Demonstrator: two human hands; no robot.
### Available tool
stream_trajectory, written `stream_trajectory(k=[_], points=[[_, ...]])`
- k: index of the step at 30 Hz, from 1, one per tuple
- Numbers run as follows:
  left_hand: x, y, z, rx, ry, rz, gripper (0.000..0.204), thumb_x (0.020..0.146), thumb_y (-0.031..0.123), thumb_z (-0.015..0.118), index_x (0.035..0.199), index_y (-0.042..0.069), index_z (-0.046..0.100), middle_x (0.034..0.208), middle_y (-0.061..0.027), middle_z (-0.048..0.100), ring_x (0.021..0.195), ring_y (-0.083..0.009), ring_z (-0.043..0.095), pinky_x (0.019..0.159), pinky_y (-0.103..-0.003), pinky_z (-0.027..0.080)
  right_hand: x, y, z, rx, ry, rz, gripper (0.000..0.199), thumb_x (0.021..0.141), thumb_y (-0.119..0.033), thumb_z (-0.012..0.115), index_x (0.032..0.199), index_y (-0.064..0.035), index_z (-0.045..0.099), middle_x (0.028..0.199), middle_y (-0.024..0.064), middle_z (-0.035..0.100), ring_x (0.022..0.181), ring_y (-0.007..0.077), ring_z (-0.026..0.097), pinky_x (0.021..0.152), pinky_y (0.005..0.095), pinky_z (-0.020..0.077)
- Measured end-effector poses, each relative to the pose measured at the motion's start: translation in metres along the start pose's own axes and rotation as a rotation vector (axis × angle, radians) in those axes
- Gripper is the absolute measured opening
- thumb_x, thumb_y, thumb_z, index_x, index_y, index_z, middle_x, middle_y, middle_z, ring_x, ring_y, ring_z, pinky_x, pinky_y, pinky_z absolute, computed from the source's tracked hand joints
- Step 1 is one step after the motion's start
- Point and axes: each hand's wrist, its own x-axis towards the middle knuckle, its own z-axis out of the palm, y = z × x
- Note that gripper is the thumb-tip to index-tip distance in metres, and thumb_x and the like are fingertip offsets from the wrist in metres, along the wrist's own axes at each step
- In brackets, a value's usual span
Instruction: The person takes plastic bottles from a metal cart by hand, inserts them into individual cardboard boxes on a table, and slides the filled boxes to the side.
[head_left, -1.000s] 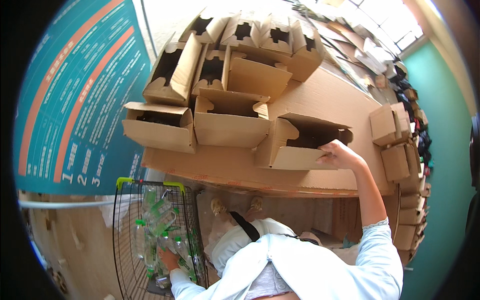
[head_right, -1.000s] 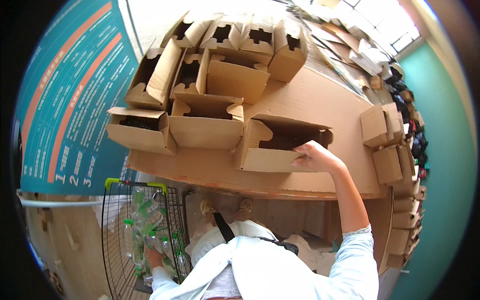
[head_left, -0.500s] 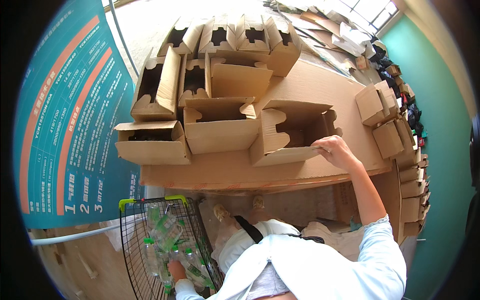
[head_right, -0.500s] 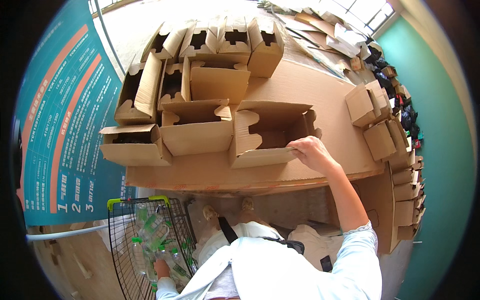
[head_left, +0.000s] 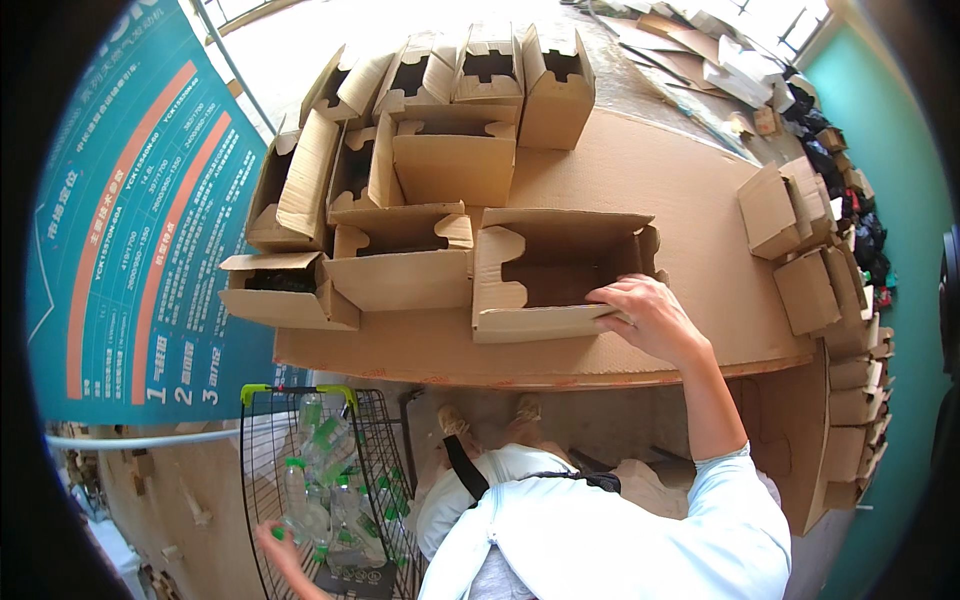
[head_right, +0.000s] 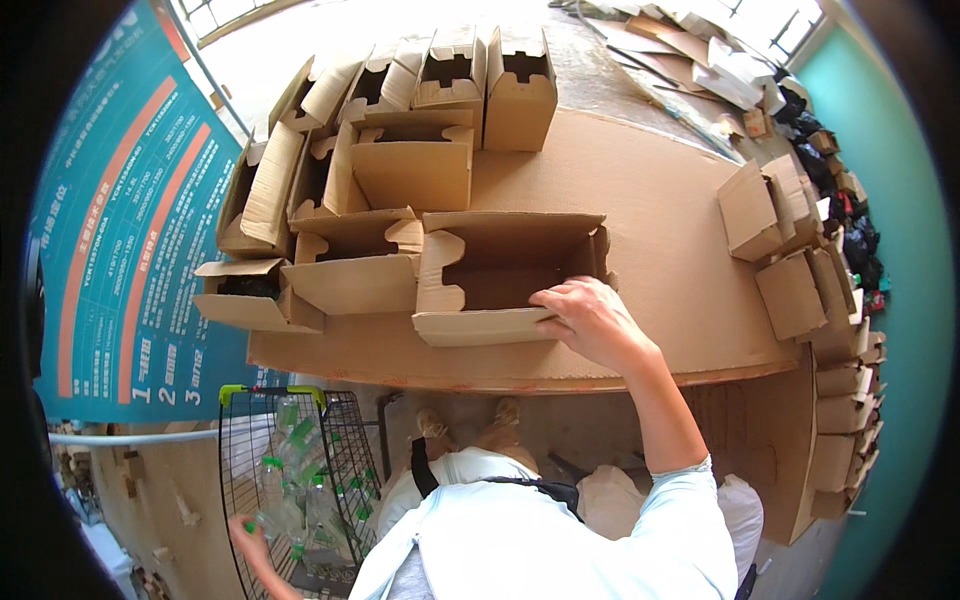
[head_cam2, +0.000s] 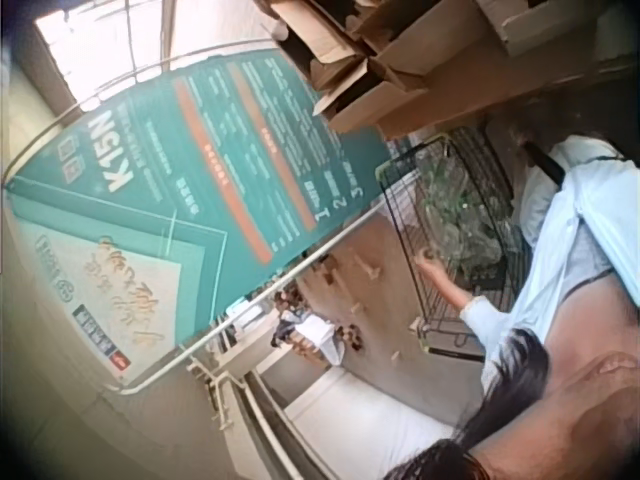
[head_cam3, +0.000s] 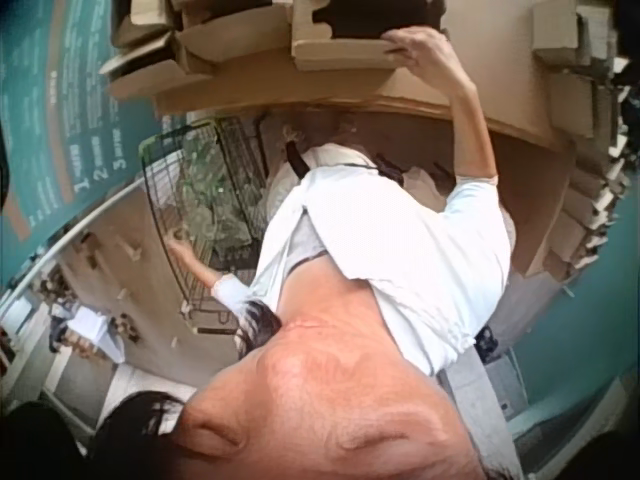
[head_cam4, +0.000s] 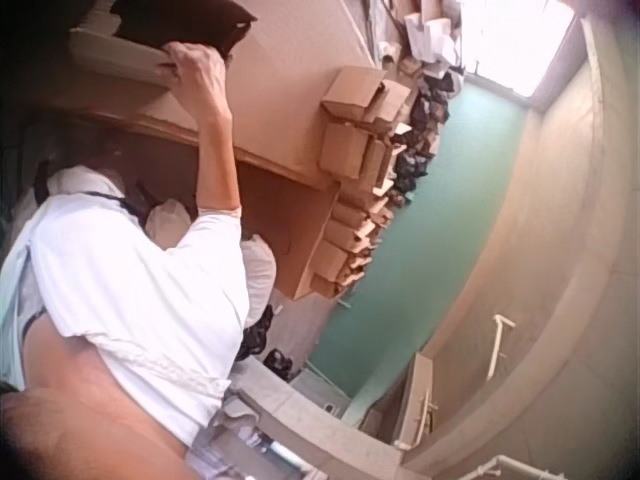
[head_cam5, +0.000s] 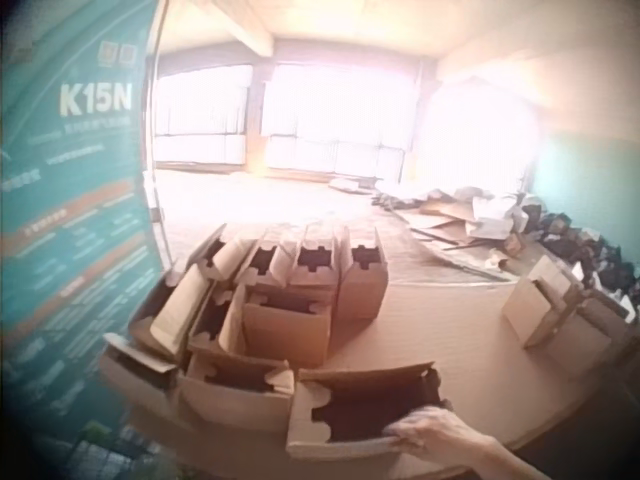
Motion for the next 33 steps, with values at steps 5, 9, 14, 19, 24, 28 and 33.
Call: stream_trajectory(k=[5, 9, 14, 19, 24, 28, 33], points=[[0.034, 0.227, -0.165, -0.135, 0.255, 0.284, 0.016, 0.08, -0.001, 0.064, 0.092, 0.001, 0.053, 0.103, -0.014, 0.052, 0.09, -0.0294, 0.056, 0.082, -0.039, 0.046, -0.011, 0.035, -0.007, -0.11, 0.051, -0.103, 0.021, 0.079, -0.018, 0.074, 0.096, -0.0058, 0.071, 0.093, 0.0082, 0.071, 0.102, 0.0264, 0.063, 0.109, 0.0486, 0.0361], [0.041, 0.333, -0.2, -0.638, 0.374, 0.474, 0.012, 0.091, 0.006, 0.059, 0.102, 0.003, 0.055, 0.107, -0.0075, 0.051, 0.082, -0.0102, 0.054, 0.051, -0.018, 0.043, -0.014, 0.045, -0.004, -0.12, 0.074, -0.208, 0.014, 0.078, -0.018, 0.074, 0.086, -0.0079, 0.07, 0.083, 0.0064, 0.068, 0.095, 0.0258, 0.062, 0.109, 0.0486, 0.036], [0.078, 0.513, -0.161, -1.132, -0.02, 0.712, 0.019, 0.086, 0.014, 0.064, 0.101, 0.003, 0.058, 0.105, -0.0082, 0.056, 0.068, -0.0075, 0.057, 0.052, -0.017, 0.046, -0.022, 0.058, 0.011, -0.145, 0.119, -0.264, 0.006, 0.077, -0.013, 0.069, 0.073, -0.0118, 0.065, 0.074, 0.0036, 0.065, 0.088, 0.0228, 0.063, 0.106, 0.046, 0.0379], [0.073, 0.63, -0.102, -0.876, -0.262, 0.863, 0.016, 0.08, 0.012, 0.068, 0.089, 0.001, 0.062, 0.087, -0.0114, 0.06, 0.069, -0.0193, 0.06, 0.062, -0.032, 0.048, -0.027, 0.056, 0.013, -0.179, 0.161, -0.307, 0.004, 0.072, -0.007, 0.066, 0.073, -0.0109, 0.065, 0.071, 0.0047, 0.066, 0.078, 0.0202, 0.065, 0.097, 0.0403, 0.0431], [0.067, 0.668, -0.035, -0.65, -0.395, 0.873, 0.012, 0.083, 0.004, 0.067, 0.088, -0.003, 0.059, 0.086, -0.0102, 0.055, 0.072, -0.016, 0.064, 0.047, -0.026, 0.056, -0.033, 0.053, 0.021, -0.113, 0.171, -0.265, 0.008, 0.069, -0.004, 0.069, 0.076, -0.008, 0.065, 0.074, 0.005, 0.066, 0.084, 0.0233, 0.066, 0.1, 0.0431, 0.0451], [0.077, 0.668, -0.002, -0.433, -0.363, 0.913, 0.011, 0.082, 0.002, 0.063, 0.091, 0.0, 0.059, 0.096, -0.019, 0.061, 0.09, -0.034, 0.065, 0.073, -0.043, 0.055, -0.037, 0.053, 0.028, -0.123, 0.163, -0.233, 0.011, 0.071, -0.003, 0.067, 0.082, -0.0062, 0.068, 0.082, 0.006, 0.07, 0.089, 0.0227, 0.067, 0.104, 0.0432, 0.0438], [0.096, 0.647, 0.039, 0.12, -0.554, 1.278, 0.038, 0.079, -0.002, 0.059, 0.116, 0.004, 0.065, 0.116, -0.0231, 0.063, 0.106, -0.0414, 0.061, 0.092, -0.045, 0.051, -0.032, 0.057, 0.035, -0.107, 0.263, -0.288, 0.007, 0.07, -0.007, 0.066, 0.077, -0.0073, 0.065, 0.076, 0.0067, 0.066, 0.084, 0.0236, 0.065, 0.101, 0.042, 0.0434]])
